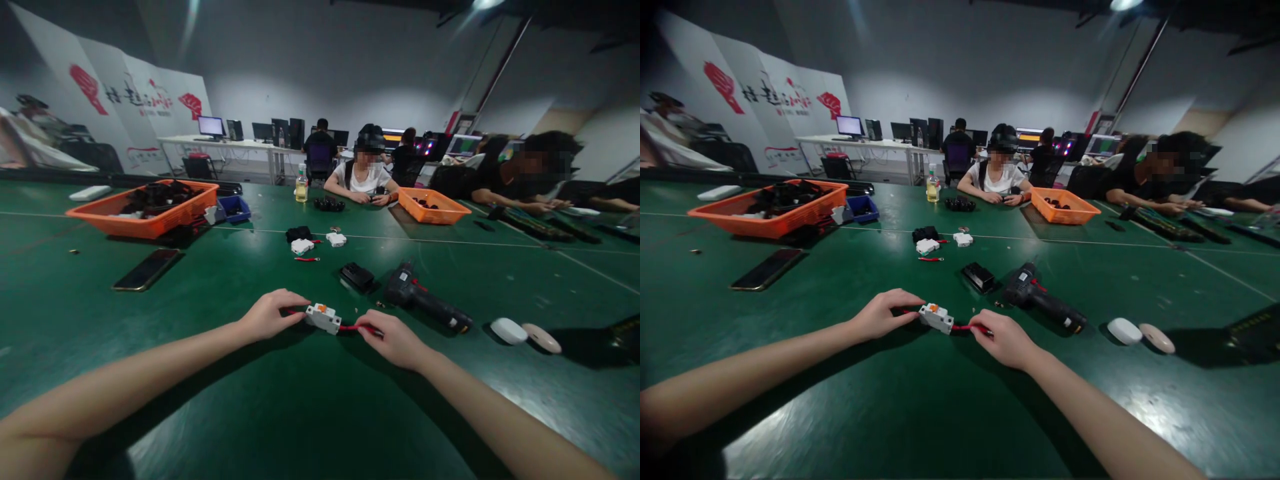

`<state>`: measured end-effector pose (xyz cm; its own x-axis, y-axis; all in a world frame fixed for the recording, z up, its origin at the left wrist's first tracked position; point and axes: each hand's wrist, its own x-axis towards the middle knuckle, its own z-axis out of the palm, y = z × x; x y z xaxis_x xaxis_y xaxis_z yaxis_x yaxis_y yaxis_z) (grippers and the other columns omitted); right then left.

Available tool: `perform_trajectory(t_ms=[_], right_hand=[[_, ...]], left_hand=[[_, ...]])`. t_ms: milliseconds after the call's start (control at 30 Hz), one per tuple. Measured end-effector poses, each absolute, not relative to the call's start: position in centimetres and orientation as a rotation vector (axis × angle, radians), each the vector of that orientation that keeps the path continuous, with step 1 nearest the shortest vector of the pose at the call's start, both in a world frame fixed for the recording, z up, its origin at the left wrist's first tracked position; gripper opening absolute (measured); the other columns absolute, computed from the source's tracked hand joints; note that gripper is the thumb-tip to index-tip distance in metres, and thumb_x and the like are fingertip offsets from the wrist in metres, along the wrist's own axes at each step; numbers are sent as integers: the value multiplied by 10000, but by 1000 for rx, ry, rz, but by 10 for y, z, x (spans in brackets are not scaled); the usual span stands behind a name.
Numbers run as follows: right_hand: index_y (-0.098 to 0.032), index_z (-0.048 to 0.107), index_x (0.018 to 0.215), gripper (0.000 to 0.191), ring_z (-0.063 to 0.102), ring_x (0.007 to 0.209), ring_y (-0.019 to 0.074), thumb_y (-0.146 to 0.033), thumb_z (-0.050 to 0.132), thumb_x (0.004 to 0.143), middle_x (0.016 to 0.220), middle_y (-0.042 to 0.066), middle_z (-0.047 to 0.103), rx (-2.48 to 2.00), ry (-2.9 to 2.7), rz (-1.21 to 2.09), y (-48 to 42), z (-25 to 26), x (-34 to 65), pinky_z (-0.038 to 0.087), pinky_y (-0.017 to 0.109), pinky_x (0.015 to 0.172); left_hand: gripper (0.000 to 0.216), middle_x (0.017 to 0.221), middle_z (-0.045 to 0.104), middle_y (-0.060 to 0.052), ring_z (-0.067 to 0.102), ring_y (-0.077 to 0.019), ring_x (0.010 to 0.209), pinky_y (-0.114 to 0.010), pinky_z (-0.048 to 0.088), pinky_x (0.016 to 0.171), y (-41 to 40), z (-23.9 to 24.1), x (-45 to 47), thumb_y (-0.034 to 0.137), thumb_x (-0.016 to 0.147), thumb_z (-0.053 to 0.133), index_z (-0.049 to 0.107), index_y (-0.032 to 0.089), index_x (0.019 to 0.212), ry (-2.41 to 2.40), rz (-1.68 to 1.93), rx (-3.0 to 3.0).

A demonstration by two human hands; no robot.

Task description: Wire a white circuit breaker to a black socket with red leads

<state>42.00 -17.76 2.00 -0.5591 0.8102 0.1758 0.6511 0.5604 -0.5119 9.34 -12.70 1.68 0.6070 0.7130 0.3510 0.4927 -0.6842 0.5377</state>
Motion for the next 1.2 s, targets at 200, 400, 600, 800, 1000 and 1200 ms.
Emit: perform_trajectory(t_ms=[200, 400, 600, 800, 1000, 1200], right_hand=[[-207, 636, 1056, 176, 592, 758, 165, -274, 491, 983, 949, 58, 649, -1185, -2390, 499, -176, 14, 418, 469, 301, 690], [-206, 611, 1091, 188, 609, 782, 166, -272, 459, 1001, 1003, 67, 649, -1208, -2397, 408, -176, 12, 417, 472, 295, 690], [-198, 623, 1098, 202, 631, 815, 188, -293, 480, 992, 992, 70, 666, -1254, -2471, 265, -173, 14, 423, 471, 302, 686], [-195, 640, 962, 166, 620, 760, 172, -319, 530, 972, 904, 51, 672, -1241, -2449, 312, -172, 18, 430, 470, 296, 671], [-209, 633, 1028, 144, 616, 748, 168, -289, 616, 909, 914, 38, 677, -1236, -2397, 394, -172, 21, 434, 467, 288, 653], [-198, 645, 975, 118, 608, 740, 162, -283, 632, 893, 900, 44, 672, -1221, -2333, 427, -170, 23, 438, 465, 286, 659]], left_hand=[[237, 1033, 743, -23, 671, -168, 920, -297, 537, 809, -126, 18, 94, 339, 892, 622, 729, 269, 1092, 983, 715, 2358], [249, 984, 748, -28, 686, -153, 821, -254, 538, 704, -128, 19, 92, 393, 884, 621, 748, 243, 1037, 1017, 651, 2233], [234, 968, 746, -17, 679, -140, 799, -245, 525, 696, -130, 16, 96, 391, 880, 633, 751, 251, 1024, 1041, 647, 2238], [239, 958, 744, -24, 681, -143, 801, -247, 529, 701, -130, 16, 97, 396, 884, 627, 745, 237, 1018, 1041, 646, 2271], [261, 959, 746, -38, 686, -154, 807, -259, 539, 708, -129, 14, 97, 422, 886, 623, 745, 229, 1013, 1035, 667, 2296], [242, 957, 749, -33, 693, -158, 822, -256, 543, 719, -132, 17, 97, 409, 876, 640, 748, 236, 1006, 1027, 699, 2305]])
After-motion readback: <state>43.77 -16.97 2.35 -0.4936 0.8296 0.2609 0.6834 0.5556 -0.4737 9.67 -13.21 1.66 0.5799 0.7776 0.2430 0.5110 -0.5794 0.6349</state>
